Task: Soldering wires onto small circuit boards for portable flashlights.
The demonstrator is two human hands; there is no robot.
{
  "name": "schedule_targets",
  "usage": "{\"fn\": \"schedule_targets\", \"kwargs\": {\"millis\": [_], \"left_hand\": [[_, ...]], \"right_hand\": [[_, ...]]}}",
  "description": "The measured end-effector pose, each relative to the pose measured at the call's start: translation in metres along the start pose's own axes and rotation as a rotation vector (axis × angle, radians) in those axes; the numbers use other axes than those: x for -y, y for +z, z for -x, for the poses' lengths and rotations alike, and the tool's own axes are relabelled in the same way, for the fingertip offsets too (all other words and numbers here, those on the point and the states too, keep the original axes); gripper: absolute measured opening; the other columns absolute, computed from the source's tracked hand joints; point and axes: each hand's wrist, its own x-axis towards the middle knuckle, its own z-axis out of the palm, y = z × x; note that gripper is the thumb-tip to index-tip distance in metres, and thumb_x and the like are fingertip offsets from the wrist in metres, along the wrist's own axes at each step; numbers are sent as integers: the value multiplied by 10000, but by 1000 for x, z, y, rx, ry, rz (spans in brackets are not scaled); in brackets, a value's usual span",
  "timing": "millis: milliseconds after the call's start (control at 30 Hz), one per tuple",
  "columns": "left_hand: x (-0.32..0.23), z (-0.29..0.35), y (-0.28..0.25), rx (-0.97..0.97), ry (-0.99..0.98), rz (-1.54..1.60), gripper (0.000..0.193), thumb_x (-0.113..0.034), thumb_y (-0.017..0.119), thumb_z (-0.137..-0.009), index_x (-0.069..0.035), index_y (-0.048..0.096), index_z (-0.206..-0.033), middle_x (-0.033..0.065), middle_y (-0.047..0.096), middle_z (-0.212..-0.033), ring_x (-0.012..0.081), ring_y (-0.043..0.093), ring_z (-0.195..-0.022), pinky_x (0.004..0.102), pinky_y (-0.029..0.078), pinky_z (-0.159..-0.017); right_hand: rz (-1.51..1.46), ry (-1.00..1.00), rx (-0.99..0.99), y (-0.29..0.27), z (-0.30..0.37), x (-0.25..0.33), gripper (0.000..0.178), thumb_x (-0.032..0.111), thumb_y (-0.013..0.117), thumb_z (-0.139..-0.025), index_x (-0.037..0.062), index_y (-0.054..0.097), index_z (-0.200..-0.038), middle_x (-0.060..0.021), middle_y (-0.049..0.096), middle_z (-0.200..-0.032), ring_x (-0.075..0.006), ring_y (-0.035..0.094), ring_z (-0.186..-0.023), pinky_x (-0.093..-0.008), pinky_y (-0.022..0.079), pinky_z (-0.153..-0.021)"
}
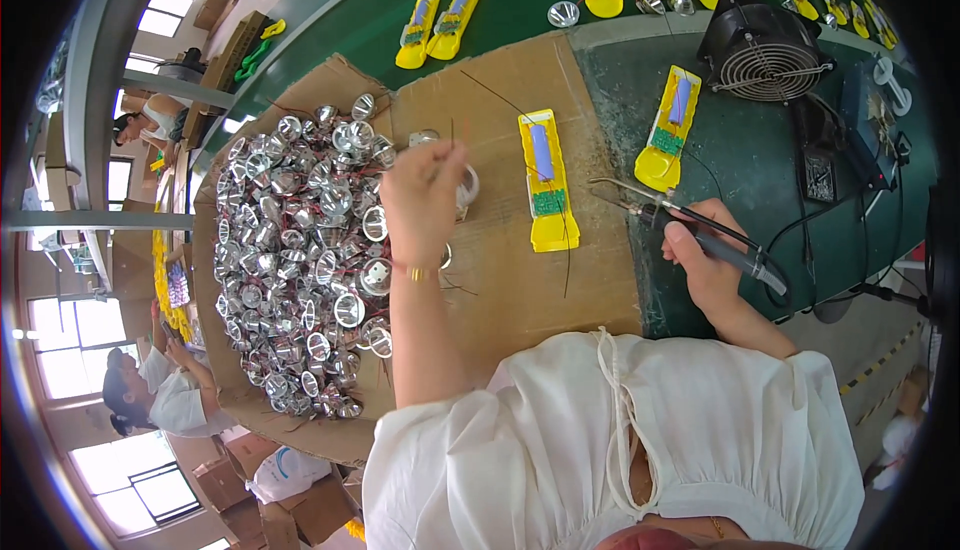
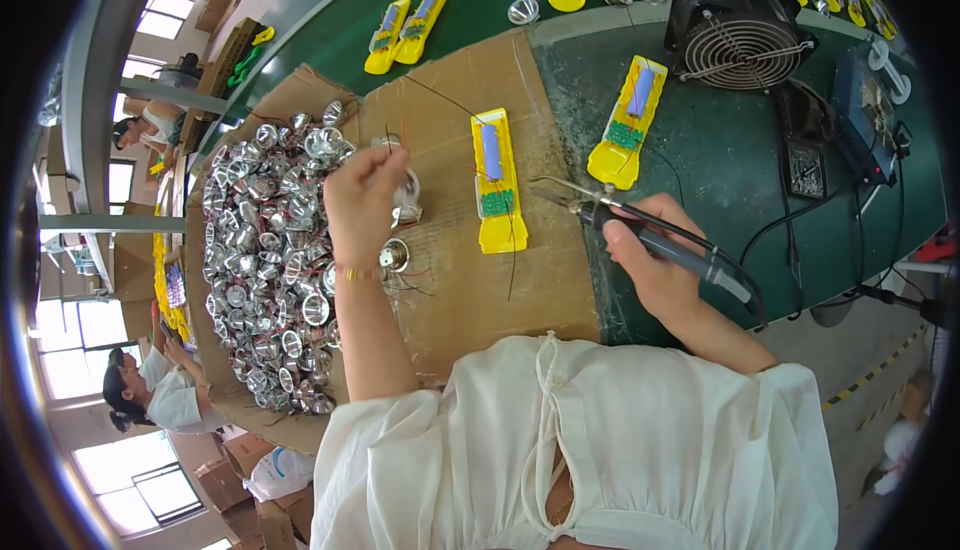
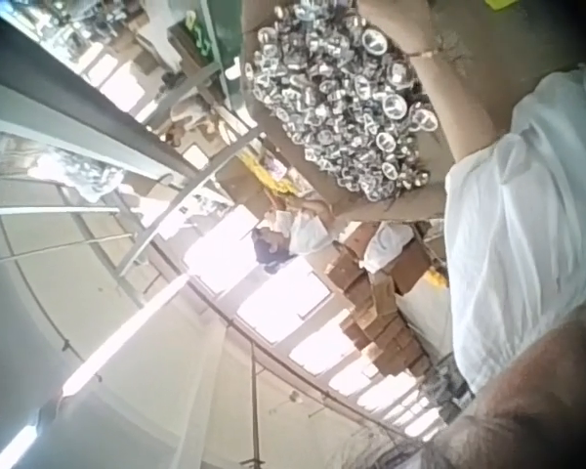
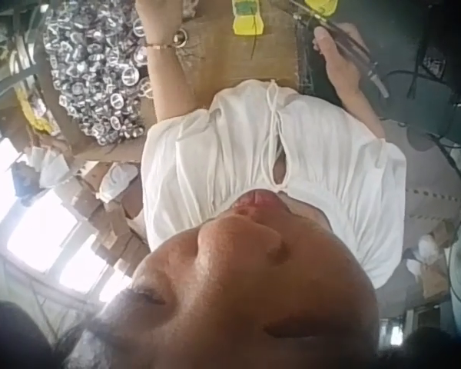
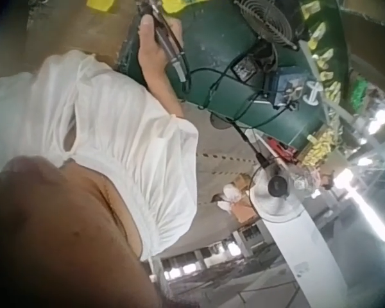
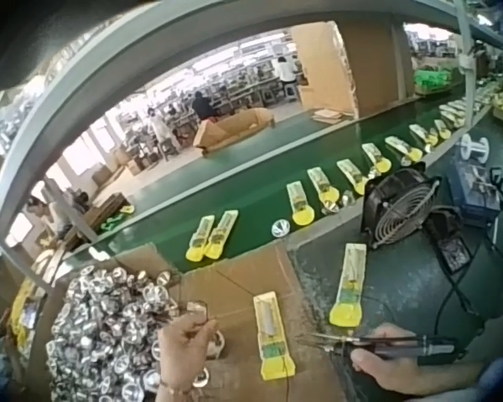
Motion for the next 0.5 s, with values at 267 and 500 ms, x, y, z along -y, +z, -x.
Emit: {"fn": "schedule_targets", "kwargs": {"millis": [267, 500], "left_hand": [[7, 82, 37, 154, -337, 299, 141, -119, 658, -784, 12, 648, -835, 107, 627, -732, 145, 585, -638, 268, 451, -584], [18, 77, 54, 61, -63, 106, 128, -98, 661, -770, 24, 621, -759, 118, 582, -753, 196, 558, -603, 284, 448, -576]], "right_hand": [[98, -123, 171, 14, -1, -7, 136, 86, 676, -762, 6, 579, -815, -26, 574, -639, -60, 516, -545, -211, 406, -497], [110, -110, 150, 19, 2, -9, 129, 84, 676, -759, 6, 576, -784, -32, 569, -624, -63, 515, -534, -216, 400, -485]]}}
